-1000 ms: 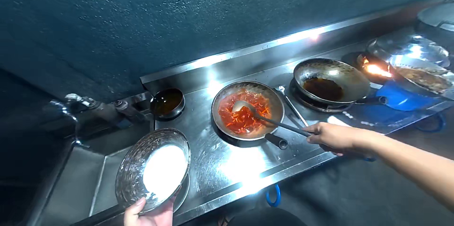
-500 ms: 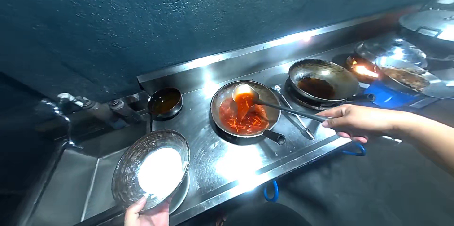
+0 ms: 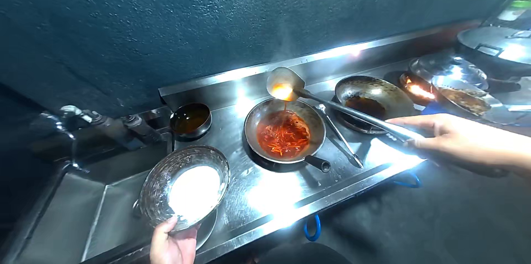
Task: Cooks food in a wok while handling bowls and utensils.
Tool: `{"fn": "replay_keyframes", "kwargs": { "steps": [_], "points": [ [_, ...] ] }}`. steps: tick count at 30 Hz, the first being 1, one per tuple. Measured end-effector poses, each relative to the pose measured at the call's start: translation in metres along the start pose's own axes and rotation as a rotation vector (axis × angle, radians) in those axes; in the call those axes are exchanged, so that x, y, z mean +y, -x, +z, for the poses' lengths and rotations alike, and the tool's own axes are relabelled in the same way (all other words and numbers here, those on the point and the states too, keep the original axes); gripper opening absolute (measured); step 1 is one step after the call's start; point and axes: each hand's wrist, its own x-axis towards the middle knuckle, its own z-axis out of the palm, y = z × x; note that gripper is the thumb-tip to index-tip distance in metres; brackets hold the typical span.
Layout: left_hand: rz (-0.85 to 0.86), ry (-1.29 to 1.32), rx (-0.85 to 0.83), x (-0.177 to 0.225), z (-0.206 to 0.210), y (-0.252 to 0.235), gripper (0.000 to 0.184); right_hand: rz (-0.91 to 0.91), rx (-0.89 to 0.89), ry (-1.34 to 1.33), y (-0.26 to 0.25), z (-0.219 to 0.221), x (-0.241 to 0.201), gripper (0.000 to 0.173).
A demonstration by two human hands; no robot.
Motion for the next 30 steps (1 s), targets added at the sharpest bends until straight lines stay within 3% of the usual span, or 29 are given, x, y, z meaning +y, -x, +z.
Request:
{"fn": "replay_keyframes", "kwargs": {
  "steps": [9,12,14,16,18,20,24,30],
  "points": [
    [-0.001,-0.098,-0.021,-0.006,0.022,-0.011,0.032,-0.175,0.236,0.238,0.015,0.009,0.009,0.054],
    [-0.018,-0.138,-0.02,-0.007,0.035,-0.011,0.035,-0.251,0.343,0.394,0.011,0.046,0.015,0.061],
    [-0.016,-0.155,-0.022,-0.011,0.039,-0.013,0.034,-0.265,0.296,0.505,-0.002,0.088,0.036,0.068],
    [-0.012,-0.15,-0.028,-0.015,0.042,-0.017,0.032,-0.215,0.187,0.491,-0.01,0.111,0.054,0.065],
    [-0.012,-0.142,-0.041,-0.019,0.045,-0.021,0.035,-0.031,-0.012,0.275,-0.01,0.11,0.048,0.057],
    [-0.008,-0.154,-0.048,-0.022,0.05,-0.024,0.04,0.09,-0.082,-0.034,-0.004,0.104,0.033,0.057],
    [0.011,-0.202,-0.063,-0.033,0.062,-0.029,0.056,0.126,-0.171,-0.492,0.02,0.072,-0.024,0.051],
    [0.019,-0.308,-0.029,-0.048,0.083,-0.029,0.082,0.068,-0.313,-0.295,0.038,0.062,-0.074,0.052]
  ]
}}
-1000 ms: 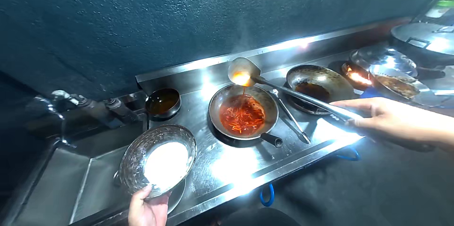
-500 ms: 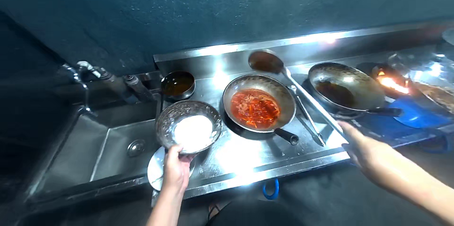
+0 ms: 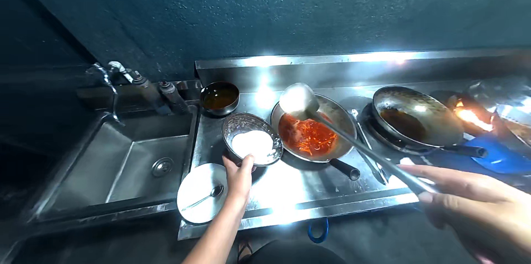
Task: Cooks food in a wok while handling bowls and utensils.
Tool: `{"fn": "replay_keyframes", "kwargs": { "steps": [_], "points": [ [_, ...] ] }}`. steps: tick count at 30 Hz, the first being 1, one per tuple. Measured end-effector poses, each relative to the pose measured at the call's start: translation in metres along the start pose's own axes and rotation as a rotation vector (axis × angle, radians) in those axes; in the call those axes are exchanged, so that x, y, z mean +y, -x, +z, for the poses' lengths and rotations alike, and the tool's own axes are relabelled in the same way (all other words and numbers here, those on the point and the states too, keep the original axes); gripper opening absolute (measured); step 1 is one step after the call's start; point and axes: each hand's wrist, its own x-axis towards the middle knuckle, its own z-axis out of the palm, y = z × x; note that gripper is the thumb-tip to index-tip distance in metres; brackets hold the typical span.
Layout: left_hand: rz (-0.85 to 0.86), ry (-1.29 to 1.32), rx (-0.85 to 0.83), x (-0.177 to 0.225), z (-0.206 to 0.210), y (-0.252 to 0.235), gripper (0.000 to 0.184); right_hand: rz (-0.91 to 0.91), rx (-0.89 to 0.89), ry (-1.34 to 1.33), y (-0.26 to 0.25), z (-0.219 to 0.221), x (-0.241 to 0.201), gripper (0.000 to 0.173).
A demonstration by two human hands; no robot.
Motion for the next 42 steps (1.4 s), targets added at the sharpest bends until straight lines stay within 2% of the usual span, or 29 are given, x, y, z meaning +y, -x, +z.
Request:
{"fn": "replay_keyframes", "kwargs": {
  "steps": [4,8,12,15,17,19,26,31,34,36,39,42],
  "points": [
    [-0.016,-0.017,-0.007,-0.006,0.008,0.0,0.088,0.018,-0.11,0.276,-0.004,0.014,-0.021,0.051],
    [-0.007,-0.039,0.004,-0.01,0.013,0.001,0.091,0.021,-0.136,0.533,-0.01,0.027,-0.034,0.048],
    [0.004,-0.065,0.014,-0.012,0.017,0.001,0.096,0.045,-0.149,0.655,-0.015,0.037,-0.042,0.047],
    [-0.006,-0.066,0.02,-0.014,0.017,-0.002,0.096,0.14,-0.207,0.35,-0.021,0.03,-0.047,0.045],
    [-0.029,-0.073,0.023,-0.013,0.016,-0.004,0.095,0.148,-0.271,0.085,-0.023,0.02,-0.048,0.04],
    [-0.045,-0.057,0.022,-0.01,0.015,-0.005,0.091,0.135,-0.308,-0.066,-0.022,0.01,-0.048,0.038],
    [-0.109,0.087,0.002,0.011,0.012,-0.015,0.059,0.073,-0.293,-0.174,-0.007,-0.019,-0.051,0.042],
    [-0.215,-0.005,0.016,0.021,-0.006,-0.056,0.049,0.05,-0.356,-0.265,-0.022,-0.046,-0.016,0.041],
    [-0.317,-0.072,0.014,0.019,-0.032,-0.093,0.043,0.096,-0.213,-0.241,-0.044,-0.039,0.007,0.037],
    [-0.39,-0.101,0.0,0.018,-0.05,-0.117,0.041,0.139,-0.099,-0.117,-0.063,-0.028,0.018,0.037],
    [-0.449,-0.123,-0.025,0.016,-0.073,-0.146,0.04,0.217,0.064,0.215,-0.088,-0.018,0.035,0.038],
    [-0.483,-0.123,-0.019,0.014,-0.092,-0.169,0.043,0.215,0.189,0.565,-0.105,-0.021,0.05,0.043]
  ]
}}
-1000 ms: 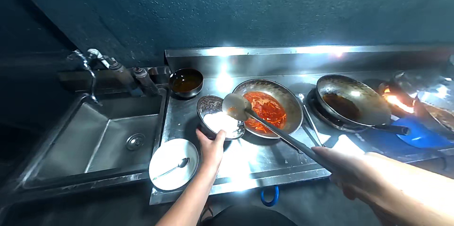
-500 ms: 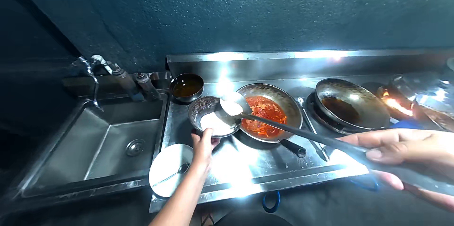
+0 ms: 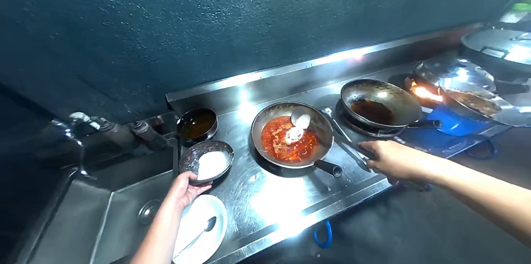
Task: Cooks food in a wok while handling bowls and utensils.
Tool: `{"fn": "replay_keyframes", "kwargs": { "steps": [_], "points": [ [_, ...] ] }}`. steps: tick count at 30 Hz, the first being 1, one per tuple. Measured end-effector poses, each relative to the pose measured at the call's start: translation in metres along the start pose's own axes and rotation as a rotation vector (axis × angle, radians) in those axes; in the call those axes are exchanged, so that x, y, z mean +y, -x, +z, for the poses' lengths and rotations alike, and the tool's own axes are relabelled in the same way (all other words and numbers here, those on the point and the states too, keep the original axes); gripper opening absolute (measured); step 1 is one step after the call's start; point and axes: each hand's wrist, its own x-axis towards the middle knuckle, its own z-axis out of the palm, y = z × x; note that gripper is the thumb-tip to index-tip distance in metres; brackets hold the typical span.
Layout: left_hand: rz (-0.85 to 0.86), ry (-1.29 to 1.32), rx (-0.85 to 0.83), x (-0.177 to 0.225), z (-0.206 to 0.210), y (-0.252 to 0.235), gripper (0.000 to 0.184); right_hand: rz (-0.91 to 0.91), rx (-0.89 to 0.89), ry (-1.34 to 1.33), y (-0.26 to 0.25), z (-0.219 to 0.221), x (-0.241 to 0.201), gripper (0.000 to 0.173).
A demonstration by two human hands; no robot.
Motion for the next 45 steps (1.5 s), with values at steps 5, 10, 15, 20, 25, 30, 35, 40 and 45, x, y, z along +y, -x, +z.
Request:
{"fn": "replay_keyframes", "kwargs": {
  "steps": [5,10,15,20,25,30,35,40,45],
  "points": [
    [-0.038,-0.004,0.001,0.001,-0.023,-0.026,0.043,-0.012,0.066,0.157,-0.019,0.018,0.021,0.042],
    [-0.046,-0.023,-0.008,-0.003,-0.032,-0.037,0.044,-0.024,-0.239,-0.67,-0.01,0.02,0.02,0.036],
    [-0.019,-0.07,0.002,-0.001,-0.039,-0.036,0.041,-0.058,-0.308,-0.728,0.0,0.001,0.019,0.035],
    [0.027,-0.211,0.012,0.012,-0.043,-0.028,0.041,-0.088,-0.213,-0.634,0.021,-0.029,0.019,0.04],
    [0.086,-0.285,0.088,0.024,-0.064,-0.014,0.047,-0.101,-0.117,-0.582,0.038,-0.05,0.017,0.045],
    [0.148,-0.124,0.174,0.011,-0.12,0.005,0.048,-0.151,-0.009,-0.347,0.047,-0.054,0.034,0.051],
    [0.136,0.079,0.307,-0.028,-0.182,0.034,0.041,-0.361,0.17,0.129,0.06,-0.052,0.061,0.062],
    [0.155,0.18,0.622,-0.116,-0.216,0.072,0.042,-0.464,0.095,0.244,0.077,-0.046,0.077,0.059],
    [-0.141,0.008,0.853,-0.284,-0.206,0.109,0.031,-0.505,0.023,0.264,0.053,-0.012,0.12,0.053]
  ]
}}
